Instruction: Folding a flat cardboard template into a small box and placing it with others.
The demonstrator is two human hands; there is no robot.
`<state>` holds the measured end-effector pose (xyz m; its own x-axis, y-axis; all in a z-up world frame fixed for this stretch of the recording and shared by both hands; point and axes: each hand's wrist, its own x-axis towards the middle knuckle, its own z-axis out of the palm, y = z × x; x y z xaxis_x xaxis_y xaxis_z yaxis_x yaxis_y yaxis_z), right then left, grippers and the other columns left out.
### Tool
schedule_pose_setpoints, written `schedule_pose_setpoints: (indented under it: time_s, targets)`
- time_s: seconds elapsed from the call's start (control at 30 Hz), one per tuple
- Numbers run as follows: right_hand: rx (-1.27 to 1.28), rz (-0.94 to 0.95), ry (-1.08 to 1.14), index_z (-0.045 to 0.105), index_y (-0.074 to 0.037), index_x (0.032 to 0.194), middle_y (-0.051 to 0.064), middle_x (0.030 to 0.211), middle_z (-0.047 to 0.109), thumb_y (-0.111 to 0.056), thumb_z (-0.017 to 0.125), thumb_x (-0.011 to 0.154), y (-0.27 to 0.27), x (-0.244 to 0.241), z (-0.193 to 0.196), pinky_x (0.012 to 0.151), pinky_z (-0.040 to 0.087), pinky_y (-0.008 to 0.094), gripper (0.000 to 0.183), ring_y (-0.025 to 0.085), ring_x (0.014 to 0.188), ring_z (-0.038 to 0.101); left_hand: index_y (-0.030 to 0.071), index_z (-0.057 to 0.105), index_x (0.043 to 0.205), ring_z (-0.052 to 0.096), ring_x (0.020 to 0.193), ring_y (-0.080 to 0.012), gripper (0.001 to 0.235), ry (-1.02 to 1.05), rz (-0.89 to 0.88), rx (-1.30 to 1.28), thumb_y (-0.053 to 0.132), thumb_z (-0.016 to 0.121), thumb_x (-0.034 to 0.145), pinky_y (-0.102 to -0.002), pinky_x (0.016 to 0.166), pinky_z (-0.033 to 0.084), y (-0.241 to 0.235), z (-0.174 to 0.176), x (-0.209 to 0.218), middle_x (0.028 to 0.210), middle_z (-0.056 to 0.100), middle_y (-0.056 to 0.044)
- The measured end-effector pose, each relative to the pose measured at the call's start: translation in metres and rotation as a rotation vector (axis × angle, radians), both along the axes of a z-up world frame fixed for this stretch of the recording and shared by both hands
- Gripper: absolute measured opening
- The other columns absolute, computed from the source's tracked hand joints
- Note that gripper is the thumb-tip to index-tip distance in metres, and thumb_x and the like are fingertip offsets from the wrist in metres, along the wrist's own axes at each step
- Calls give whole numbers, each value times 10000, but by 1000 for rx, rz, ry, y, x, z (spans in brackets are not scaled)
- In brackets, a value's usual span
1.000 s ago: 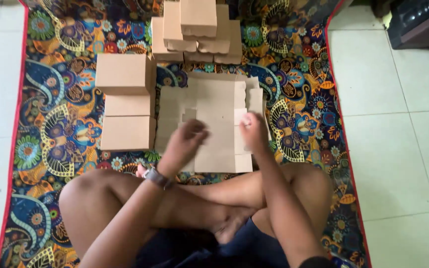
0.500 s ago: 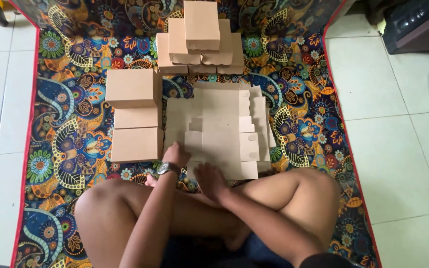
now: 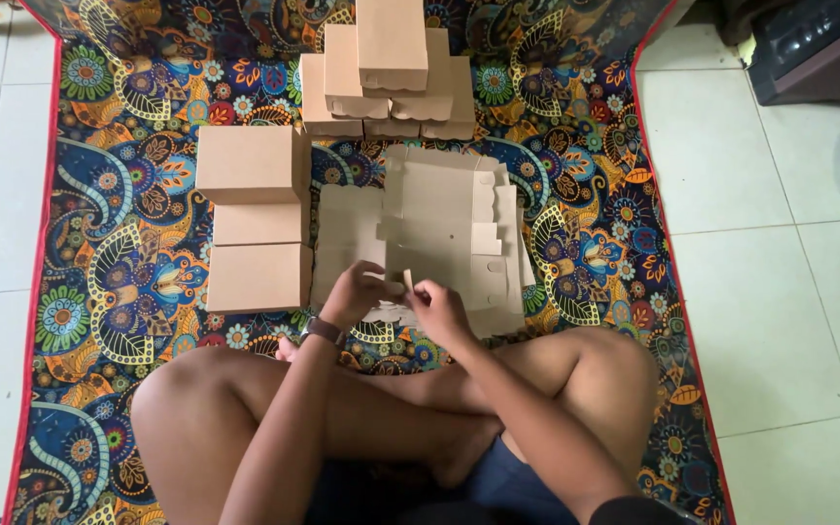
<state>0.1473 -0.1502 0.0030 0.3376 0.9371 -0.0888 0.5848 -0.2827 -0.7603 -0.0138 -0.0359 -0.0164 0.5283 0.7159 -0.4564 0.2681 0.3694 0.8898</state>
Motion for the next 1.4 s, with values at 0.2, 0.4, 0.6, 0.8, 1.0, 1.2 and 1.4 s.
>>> schedule_pose_setpoints:
  time_s: [0.2, 0.4, 0.6, 0.8, 1.0, 1.2, 1.4]
  targets:
    - [-118, -21, 204, 762, -57, 1119, 152, 996, 780, -222, 737, 931, 9, 6, 5, 845, 590, 421, 251, 291, 957, 752, 104, 599, 1216, 768, 754, -185, 421, 201, -21, 224, 109, 737, 818, -298, 698, 629, -5, -42, 9, 878, 799, -86]
    - [-139, -130, 489, 771, -45, 1068, 121, 889, 771, -139, 725, 860, 14, 12, -16, 826, 545, 345, 233, 174, 851, 669, 104, 596, 1206, 748, 708, -169, 433, 244, 8, 195, 122, 747, 801, -281, 682, 615, -4, -26, 10, 886, 798, -86]
    - [-114, -163, 530, 783, -72, 945, 92, 811, 758, -148, 741, 817, 15, 18, -27, 760, 516, 304, 155, 147, 787, 650, 146, 649, 1121, 769, 872, -209, 401, 344, -25, 245, 216, 792, 753, -351, 820, 602, -11, -21, 13, 862, 801, -32]
    - [-91, -94, 613, 717, -25, 1137, 113, 1012, 768, -108, 836, 773, 18, 21, -52, 879, 555, 338, 392, 185, 937, 710, 160, 659, 1075, 760, 930, -199, 378, 383, -46, 257, 270, 786, 736, -356, 886, 593, -12, -31, 14, 853, 799, -9]
    - [-101, -85, 606, 714, -29, 1180, 129, 1086, 767, -132, 893, 770, 20, 23, -53, 921, 572, 365, 459, 199, 1000, 725, 153, 657, 1057, 746, 988, -257, 382, 387, -59, 304, 232, 775, 703, -404, 919, 579, -15, -18, 14, 859, 795, -38]
    - [-182, -69, 489, 731, -75, 1144, 32, 882, 770, -79, 732, 764, 22, 21, -44, 812, 573, 298, 379, 135, 847, 712, 133, 652, 1075, 745, 1003, -267, 377, 385, -50, 292, 200, 740, 715, -403, 931, 571, -13, -15, 12, 872, 798, -48]
    - [-131, -117, 598, 720, -33, 1157, 63, 896, 762, -49, 732, 762, 22, 22, -50, 807, 567, 302, 395, 141, 849, 682, 147, 676, 1061, 741, 1014, -269, 351, 391, -55, 328, 201, 737, 719, -421, 920, 581, -15, -18, 14, 885, 796, -55]
